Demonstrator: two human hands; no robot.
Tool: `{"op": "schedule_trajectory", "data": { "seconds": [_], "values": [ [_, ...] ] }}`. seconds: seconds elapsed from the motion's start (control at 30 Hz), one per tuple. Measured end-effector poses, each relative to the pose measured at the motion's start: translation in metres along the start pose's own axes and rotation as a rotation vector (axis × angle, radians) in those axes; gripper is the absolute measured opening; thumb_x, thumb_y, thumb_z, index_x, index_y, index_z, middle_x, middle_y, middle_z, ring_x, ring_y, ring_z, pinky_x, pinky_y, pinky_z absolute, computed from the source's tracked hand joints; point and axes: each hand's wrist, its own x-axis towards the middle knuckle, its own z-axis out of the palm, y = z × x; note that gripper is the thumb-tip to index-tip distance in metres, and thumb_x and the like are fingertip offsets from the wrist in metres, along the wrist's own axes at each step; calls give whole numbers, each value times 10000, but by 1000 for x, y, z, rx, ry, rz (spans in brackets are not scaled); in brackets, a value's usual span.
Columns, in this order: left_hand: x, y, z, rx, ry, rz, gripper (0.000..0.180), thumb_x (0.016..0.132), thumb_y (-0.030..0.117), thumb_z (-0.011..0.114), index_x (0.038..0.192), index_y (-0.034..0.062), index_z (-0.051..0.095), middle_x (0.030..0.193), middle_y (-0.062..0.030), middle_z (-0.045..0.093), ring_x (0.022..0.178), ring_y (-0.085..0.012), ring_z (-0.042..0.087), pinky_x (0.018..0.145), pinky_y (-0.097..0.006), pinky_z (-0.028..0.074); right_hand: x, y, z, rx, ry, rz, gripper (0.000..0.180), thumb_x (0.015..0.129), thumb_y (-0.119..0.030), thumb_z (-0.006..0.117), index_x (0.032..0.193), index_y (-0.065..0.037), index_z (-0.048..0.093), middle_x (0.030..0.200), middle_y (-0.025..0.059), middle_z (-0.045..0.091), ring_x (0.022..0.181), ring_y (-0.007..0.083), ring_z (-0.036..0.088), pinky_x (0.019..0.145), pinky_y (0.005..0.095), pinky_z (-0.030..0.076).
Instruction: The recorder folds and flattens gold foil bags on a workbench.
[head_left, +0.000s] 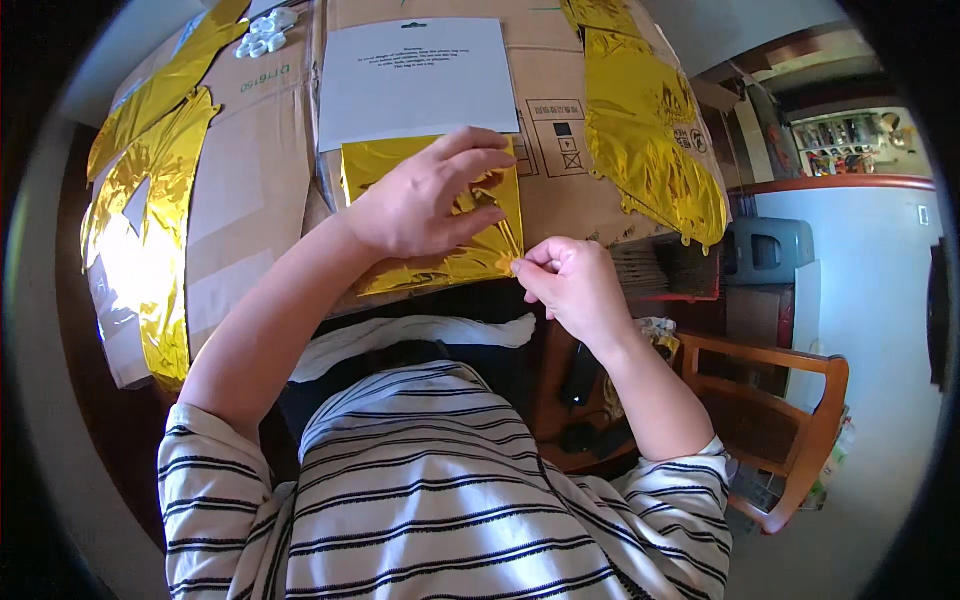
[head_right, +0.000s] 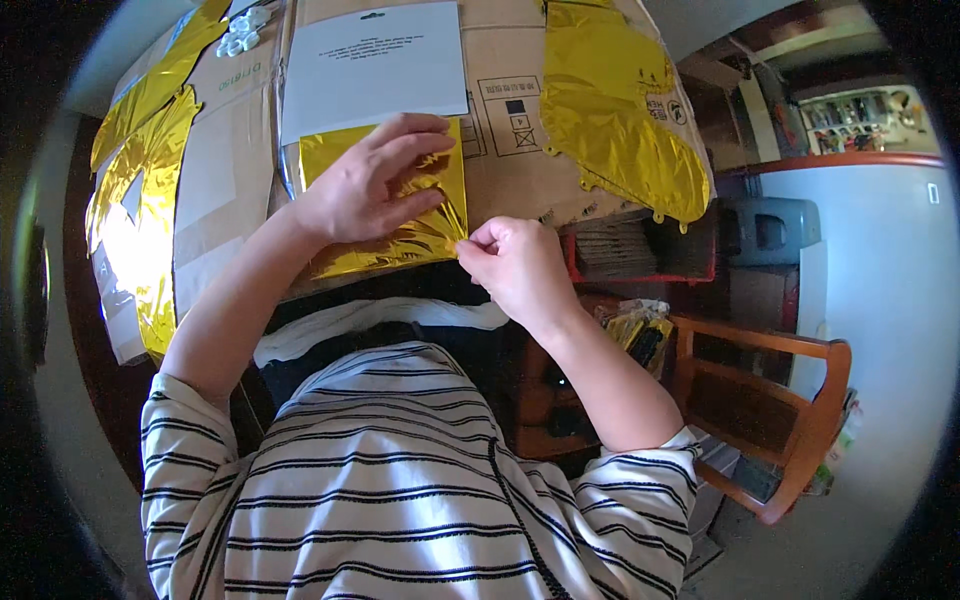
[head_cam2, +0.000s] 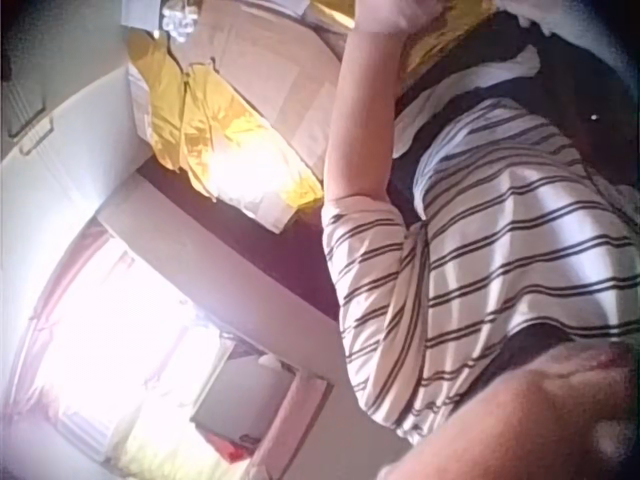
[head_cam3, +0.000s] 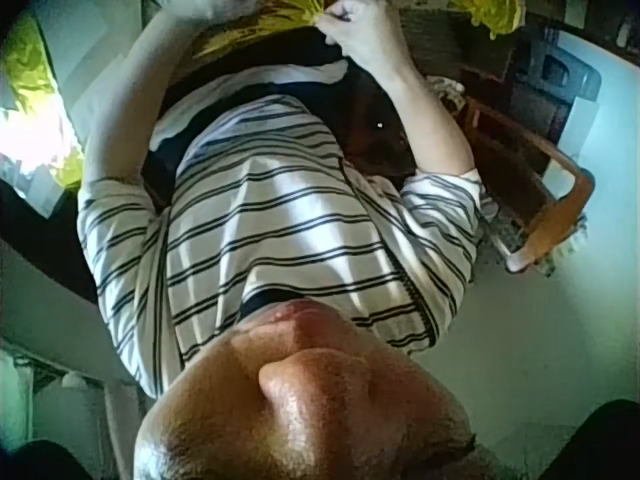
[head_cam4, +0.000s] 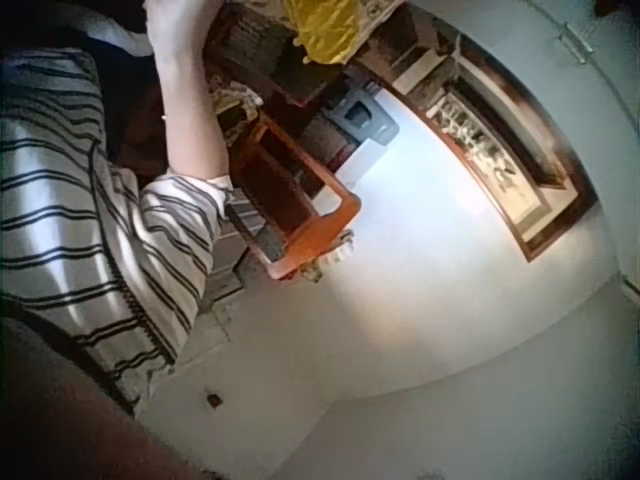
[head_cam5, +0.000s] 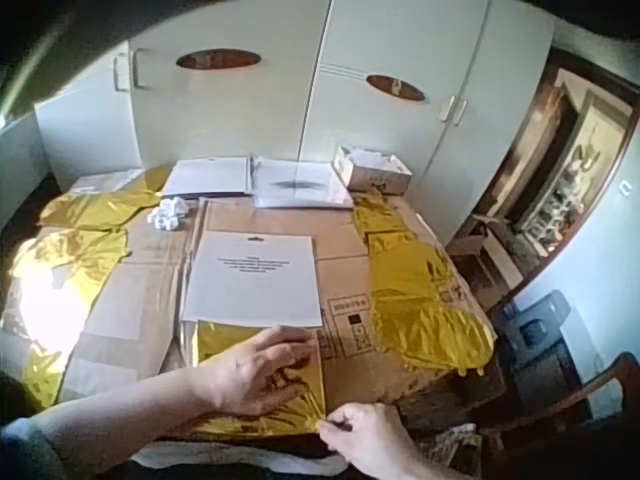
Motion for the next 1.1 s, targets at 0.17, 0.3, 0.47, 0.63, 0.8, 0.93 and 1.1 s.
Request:
{"op": "schedule_trajectory", "data": {
  "seconds": [0.17, 0.3, 0.47, 0.63, 0.8, 0.93, 1.1],
  "values": [
    [-8, 8, -16, 117, 148, 66, 485, 827, 136, 793, 1259, 3, 618, 1297, -202, 583, 1174, -385, 610, 1021, -434, 511, 2, -9, -4, -80, -3, -26, 204, 888, -161, 727, 854, 40, 718, 667, 114, 700, 551, 136, 651, 538, 282, 511],
    [-19, 25, -32, 475, 62, -9, 536, 831, 275, 788, 1273, 25, 616, 1329, -195, 573, 1317, -387, 504, 1113, -502, 415, 8, -16, -10, -155, -1, -46, 188, 911, -152, 712, 869, 31, 708, 671, 71, 689, 519, 84, 593, 465, 239, 473],
    [-54, 12, -27, 618, -85, -122, 863, 897, 613, 623, 1513, 53, 396, 1553, -198, 375, 1484, -389, 286, 1231, -518, 216, 14, -14, -12, -243, -23, -94, 216, 899, -175, 740, 828, 21, 683, 675, 62, 683, 545, 91, 598, 514, 248, 494],
    [-62, 3, -23, 600, -103, -115, 925, 922, 676, 543, 1561, 49, 312, 1600, -201, 315, 1515, -384, 230, 1248, -512, 155, 8, -24, -20, -471, -40, -93, 242, 885, -205, 777, 829, 7, 674, 658, 46, 668, 570, 99, 601, 560, 304, 507],
    [-63, 4, -23, 590, -80, -100, 933, 928, 671, 536, 1564, 31, 301, 1613, -200, 298, 1523, -381, 216, 1249, -511, 149, -1, -19, -26, -350, 219, -386, 200, 917, -213, 725, 942, -20, 681, 797, 91, 688, 690, 223, 659, 658, 370, 533],
    [-64, 7, -25, 637, -68, -70, 929, 938, 661, 525, 1566, 17, 294, 1618, -198, 293, 1524, -374, 224, 1250, -509, 144, -2, 6, -3, -631, 414, -850, 379, 940, -178, 667, 1294, -54, 614, 1316, 137, 590, 1149, 315, 590, 991, 461, 464],
    [-66, 7, -25, 670, -104, -96, 920, 954, 652, 503, 1565, 0, 287, 1620, -199, 292, 1524, -365, 229, 1250, -492, 153, -23, 34, 29, -981, 241, -897, 627, 950, -343, 598, 1495, -61, 470, 1596, 132, 391, 1493, 360, 311, 1218, 545, 205]
  ]
}}
